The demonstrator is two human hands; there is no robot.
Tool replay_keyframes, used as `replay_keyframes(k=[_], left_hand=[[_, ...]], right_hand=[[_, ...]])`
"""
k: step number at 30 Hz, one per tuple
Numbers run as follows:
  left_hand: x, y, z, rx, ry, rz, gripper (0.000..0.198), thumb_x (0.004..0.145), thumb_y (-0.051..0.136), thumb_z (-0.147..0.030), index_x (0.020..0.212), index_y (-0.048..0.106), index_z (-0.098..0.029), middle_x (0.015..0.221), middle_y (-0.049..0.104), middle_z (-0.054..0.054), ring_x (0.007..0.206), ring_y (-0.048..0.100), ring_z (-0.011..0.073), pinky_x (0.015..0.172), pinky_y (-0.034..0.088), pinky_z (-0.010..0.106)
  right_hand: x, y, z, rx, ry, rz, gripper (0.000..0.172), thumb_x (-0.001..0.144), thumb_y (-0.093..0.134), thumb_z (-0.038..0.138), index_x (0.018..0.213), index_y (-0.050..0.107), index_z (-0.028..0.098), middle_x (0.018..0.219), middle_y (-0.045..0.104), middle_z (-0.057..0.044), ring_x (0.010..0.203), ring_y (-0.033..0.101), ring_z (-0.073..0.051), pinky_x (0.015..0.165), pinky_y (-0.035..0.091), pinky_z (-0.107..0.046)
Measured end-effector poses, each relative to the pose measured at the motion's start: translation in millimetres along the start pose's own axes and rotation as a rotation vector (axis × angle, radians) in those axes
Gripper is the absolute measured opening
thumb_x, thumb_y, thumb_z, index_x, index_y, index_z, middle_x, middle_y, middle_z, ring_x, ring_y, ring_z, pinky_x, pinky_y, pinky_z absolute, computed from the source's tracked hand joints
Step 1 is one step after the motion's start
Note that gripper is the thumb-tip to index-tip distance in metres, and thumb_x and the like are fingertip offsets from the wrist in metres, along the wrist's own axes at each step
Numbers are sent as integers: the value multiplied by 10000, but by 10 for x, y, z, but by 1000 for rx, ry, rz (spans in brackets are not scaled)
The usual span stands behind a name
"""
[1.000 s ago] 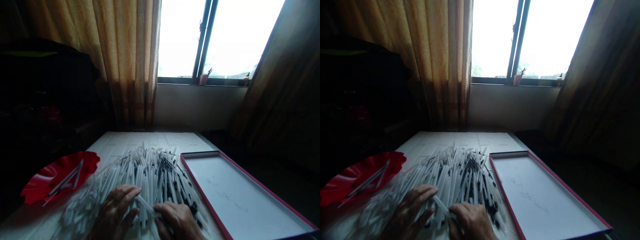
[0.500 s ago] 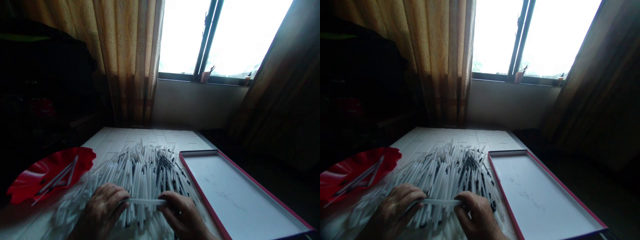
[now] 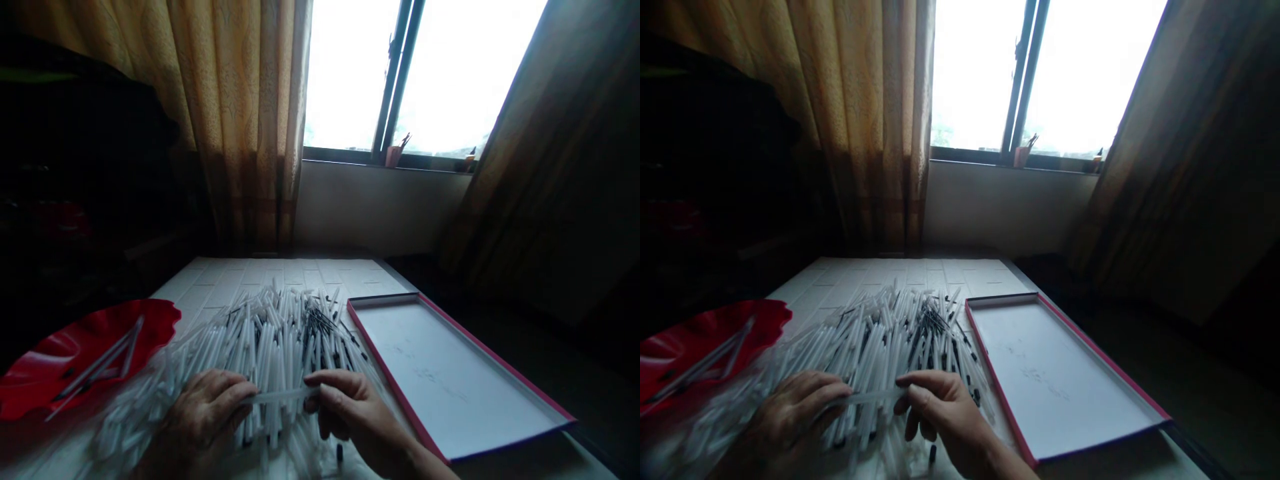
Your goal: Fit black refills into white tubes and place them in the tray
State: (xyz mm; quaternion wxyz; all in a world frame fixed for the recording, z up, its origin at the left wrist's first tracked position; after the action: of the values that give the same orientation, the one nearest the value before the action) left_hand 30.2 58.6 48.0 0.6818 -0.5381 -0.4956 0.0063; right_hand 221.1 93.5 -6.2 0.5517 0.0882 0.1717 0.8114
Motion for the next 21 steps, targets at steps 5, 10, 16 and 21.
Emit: replay_keyframes(k=[5,10,16,21], left_hand=[[21,36,-56,-45,11,4,227,1048,385,-291,1053,609,-263,867,699,0,787,660,176,745,492,286],[-6,112,-64,-95,28,53,230,1042,383,-292,1102,604,-267,865,695,9,807,652,198,763,488,320],[9,100,-64,-104,4,60,214,1032,405,-273,1098,609,-266,894,703,14,835,660,209,797,488,346],[7,114,-51,-111,-11,59,210,1032,414,-270,1110,608,-271,899,703,11,835,659,203,786,488,333]], right_hand=[[-6,57,-99,121,101,84,409,596,896,472,823,785,150,646,699,-38,443,568,-63,399,258,-156],[-4,-158,235,-316,-150,-39,465,760,709,584,959,770,168,708,718,-70,545,618,-144,480,400,-225],[-140,-666,868,-1522,-316,-586,349,900,498,189,1186,690,133,1179,681,-181,1092,628,-319,929,460,-420],[15,-1022,750,-1560,-133,-544,349,871,494,53,1069,750,183,1126,725,-117,949,710,-261,831,513,-332]])
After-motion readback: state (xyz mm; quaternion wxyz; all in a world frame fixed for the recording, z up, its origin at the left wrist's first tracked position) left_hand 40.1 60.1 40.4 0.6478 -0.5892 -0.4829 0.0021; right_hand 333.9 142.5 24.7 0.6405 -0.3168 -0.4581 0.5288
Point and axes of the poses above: each hand's wrist, its own x-axis towards the middle knuckle, its own y-axis out of the palm, z = x × y, the point moved 8 cm from there along x, towards the middle knuckle
